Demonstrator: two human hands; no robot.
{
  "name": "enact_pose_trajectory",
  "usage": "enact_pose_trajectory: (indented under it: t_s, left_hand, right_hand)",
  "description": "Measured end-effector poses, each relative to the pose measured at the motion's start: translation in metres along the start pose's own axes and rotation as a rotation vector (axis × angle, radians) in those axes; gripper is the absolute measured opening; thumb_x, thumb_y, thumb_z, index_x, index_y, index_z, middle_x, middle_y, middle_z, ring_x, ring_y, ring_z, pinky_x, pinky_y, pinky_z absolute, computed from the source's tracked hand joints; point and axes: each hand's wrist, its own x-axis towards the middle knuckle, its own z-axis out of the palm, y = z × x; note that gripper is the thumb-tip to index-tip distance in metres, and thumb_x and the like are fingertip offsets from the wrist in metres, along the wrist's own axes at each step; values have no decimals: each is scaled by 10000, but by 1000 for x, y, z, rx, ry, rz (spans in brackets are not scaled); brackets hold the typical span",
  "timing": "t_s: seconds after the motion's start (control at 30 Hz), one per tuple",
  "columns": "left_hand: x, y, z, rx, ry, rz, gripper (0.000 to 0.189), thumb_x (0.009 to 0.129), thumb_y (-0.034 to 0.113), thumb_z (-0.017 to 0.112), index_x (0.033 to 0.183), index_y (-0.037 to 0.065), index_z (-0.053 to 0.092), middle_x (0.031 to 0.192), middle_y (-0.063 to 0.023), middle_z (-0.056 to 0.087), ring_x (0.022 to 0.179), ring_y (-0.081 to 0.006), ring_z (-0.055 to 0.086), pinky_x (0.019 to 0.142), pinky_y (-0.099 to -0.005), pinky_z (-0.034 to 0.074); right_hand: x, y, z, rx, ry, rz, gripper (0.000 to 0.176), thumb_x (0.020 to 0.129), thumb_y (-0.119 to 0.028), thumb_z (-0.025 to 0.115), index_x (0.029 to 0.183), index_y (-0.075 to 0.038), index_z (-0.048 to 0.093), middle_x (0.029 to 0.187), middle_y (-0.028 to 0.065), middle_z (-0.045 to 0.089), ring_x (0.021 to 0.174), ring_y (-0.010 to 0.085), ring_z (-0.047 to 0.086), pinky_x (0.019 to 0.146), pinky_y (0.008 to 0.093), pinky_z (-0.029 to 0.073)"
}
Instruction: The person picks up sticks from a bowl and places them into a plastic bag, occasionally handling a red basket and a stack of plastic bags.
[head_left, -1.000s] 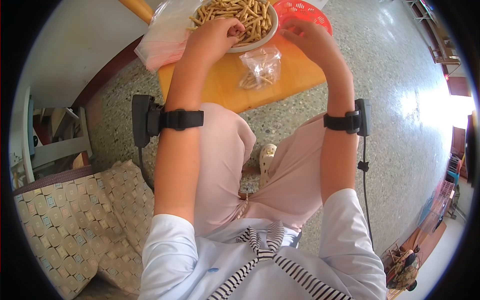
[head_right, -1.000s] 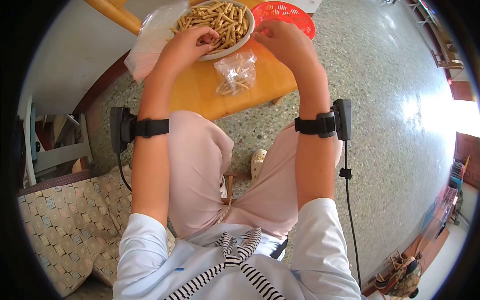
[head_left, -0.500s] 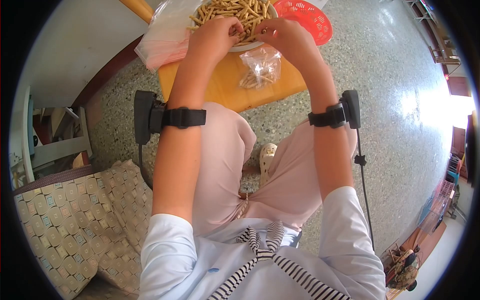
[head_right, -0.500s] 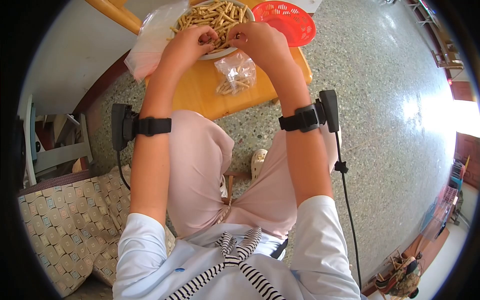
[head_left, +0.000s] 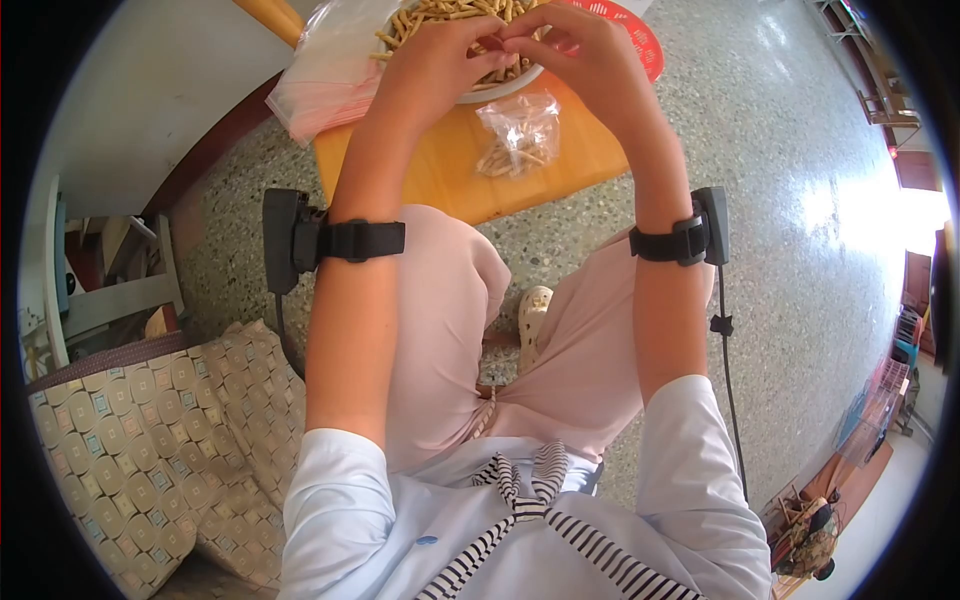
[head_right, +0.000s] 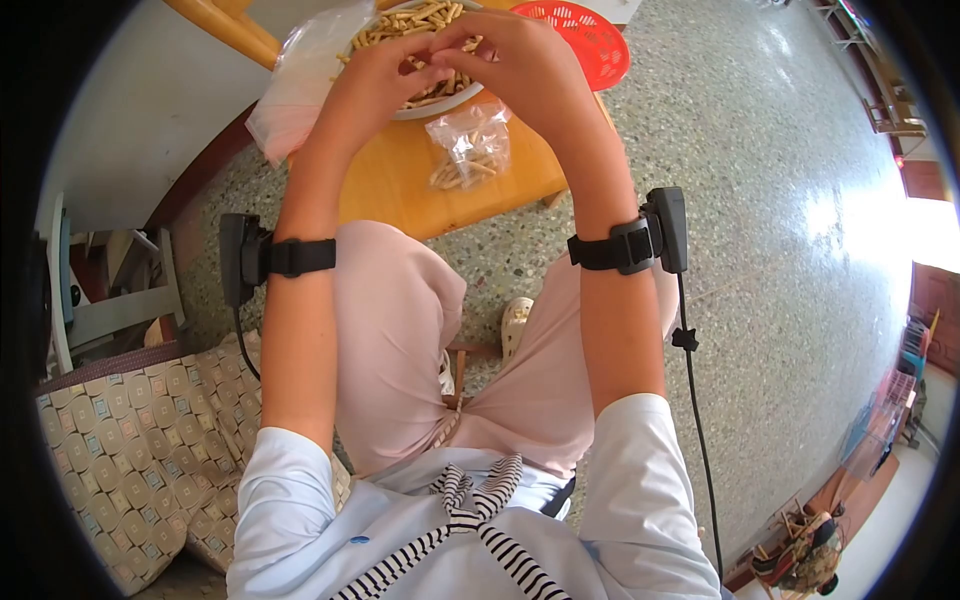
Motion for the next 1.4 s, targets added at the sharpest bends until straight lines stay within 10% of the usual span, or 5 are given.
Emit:
enact_pose_trajectory:
  t_s: [0.63, 1.07, 1.17, 1.4]
  left_hand:
    - [4, -4, -12, -514, 91, -81, 209, 888, 179, 751, 1063, 70, 723, 922, 42, 687, 781, -35, 566, 701, -204, 462]
    - [0, 8, -12, -395, 59, 29, 180, 882, 184, 753, 1012, 61, 731, 909, 37, 694, 784, -45, 570, 714, -214, 471]
    - [-1, 4, -9, -307, -1, 13, 223, 876, 226, 705, 1015, 52, 705, 889, -79, 722, 803, -198, 673, 764, -325, 513]
    - [-2, 10, 1, 40, -187, -7, 222, 837, 236, 712, 991, 78, 736, 914, -82, 742, 813, -204, 700, 749, -324, 524]
  right_hand:
    - [0, 8, -13, 12, 88, 40, 140, 840, -118, 747, 934, -16, 729, 875, 84, 716, 806, 193, 683, 733, 291, 531]
    - [-9, 27, -5, -118, 27, -21, 227, 841, -293, 734, 980, -114, 746, 867, 79, 715, 759, 222, 658, 682, 343, 519]
    - [-13, 50, -6, -129, -3, 127, 272, 859, -343, 722, 988, -105, 748, 862, 102, 714, 770, 233, 667, 682, 350, 519]
    - [-11, 45, -3, -367, -468, 444, 430, 840, -481, 711, 941, -67, 762, 847, 145, 715, 793, 294, 680, 694, 393, 518]
